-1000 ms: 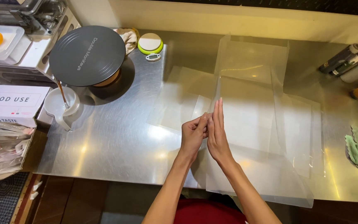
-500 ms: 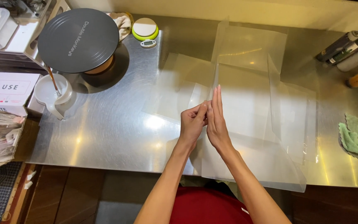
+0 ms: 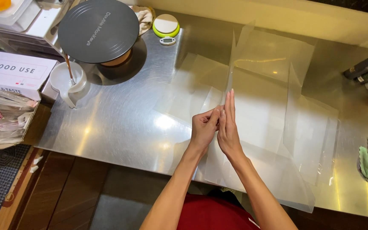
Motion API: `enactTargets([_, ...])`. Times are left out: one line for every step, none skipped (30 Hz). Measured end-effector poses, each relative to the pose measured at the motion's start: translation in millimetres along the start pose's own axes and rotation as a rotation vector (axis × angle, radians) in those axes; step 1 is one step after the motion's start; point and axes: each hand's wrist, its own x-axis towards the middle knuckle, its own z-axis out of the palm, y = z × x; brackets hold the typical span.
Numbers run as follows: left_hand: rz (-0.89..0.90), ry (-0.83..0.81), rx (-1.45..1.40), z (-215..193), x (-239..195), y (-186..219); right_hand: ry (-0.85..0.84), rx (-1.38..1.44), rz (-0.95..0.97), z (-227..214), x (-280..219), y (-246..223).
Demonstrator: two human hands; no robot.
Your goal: Peeling protective film from clear plastic sheets and folding them to assemble a transparent box.
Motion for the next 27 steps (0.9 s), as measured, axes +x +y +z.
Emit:
enactTargets([-0.008, 0.009, 0.007, 0, -3, 3, -0.007, 0.007, 0.003, 0, 0, 0])
enactTargets([-0.015, 0.014, 0.012, 1, -4, 7, -0.011, 0.013, 0.006, 0, 1, -1])
enactTargets([-0.009, 0.017, 0.012, -1, -4, 5, -0.013, 0.014, 0.000, 0, 0, -2])
enactTargets([-0.025, 0.020, 0.013, -1, -3, 4, -0.027, 0.015, 0.013, -1, 1, -2])
enactTargets([-0.040, 0.024, 0.013, -1, -2, 2, -0.040, 0.016, 0.025, -3, 1, -2])
enactTargets([-0.034, 0.023, 0.014, 0, -4, 5, -0.038, 0.017, 0.019, -3, 2, -1])
enactTargets([-0.044, 0.030, 0.018, 2, -6, 8, -0.046, 0.011, 0.021, -4, 3, 1])
enactTargets([-0.057, 0.037, 0.024, 3, -8, 11, -0.053, 0.005, 0.026, -5, 3, 3])
enactTargets([-0.054, 0.034, 0.027, 4, -11, 17, -0.049, 0.007, 0.024, -4, 3, 3])
enactTargets([-0.072, 0.045, 0.025, 6, -14, 22, -0.066, 0.015, 0.026, -5, 3, 4])
enactTargets([-0.090, 0.056, 0.023, 7, -17, 28, -0.083, 0.023, 0.028, -5, 3, 5])
enactTargets([-0.085, 0.049, 0.025, 10, -19, 31, -0.077, 0.023, 0.023, -6, 3, 8])
enactTargets([-0.099, 0.060, 0.027, 13, -20, 35, -0.086, 0.030, 0.031, -7, 3, 10])
enactTargets([-0.113, 0.073, 0.030, 14, -22, 40, -0.097, 0.039, 0.041, -6, 2, 12])
enactTargets([-0.109, 0.069, 0.033, 14, -23, 39, -0.092, 0.040, 0.038, -7, 1, 10])
enactTargets([-0.120, 0.082, 0.042, 14, -23, 39, -0.111, 0.050, 0.056, -9, 1, 8])
enactTargets([-0.130, 0.096, 0.051, 14, -23, 38, -0.131, 0.060, 0.075, -10, 1, 6])
enactTargets([-0.122, 0.093, 0.050, 16, -25, 44, -0.128, 0.058, 0.067, -11, 1, 9])
enactTargets([-0.162, 0.108, 0.067, 19, -26, 50, -0.144, 0.175, 0.080, -11, 1, 12])
enactTargets([-0.206, 0.126, 0.085, 20, -30, 55, -0.163, 0.292, 0.096, -12, -2, 15])
enactTargets([-0.201, 0.126, 0.083, 21, -28, 53, -0.164, 0.291, 0.092, -16, -1, 14])
enactTargets([-0.202, 0.125, 0.082, 20, -29, 51, -0.172, 0.296, 0.088, -19, -1, 13])
enactTargets([-0.202, 0.125, 0.081, 19, -29, 50, -0.179, 0.300, 0.084, -21, -1, 11])
enactTargets([-0.202, 0.131, 0.084, 20, -29, 48, -0.183, 0.306, 0.085, -24, -1, 7])
enactTargets([-0.194, 0.117, 0.091, 21, -29, 47, -0.165, 0.329, 0.137, -26, 0, 2])
enactTargets([-0.187, 0.101, 0.099, 21, -30, 47, -0.146, 0.352, 0.189, -29, 0, -3])
enactTargets([-0.187, 0.106, 0.102, 21, -31, 47, -0.148, 0.357, 0.190, -28, -1, -4])
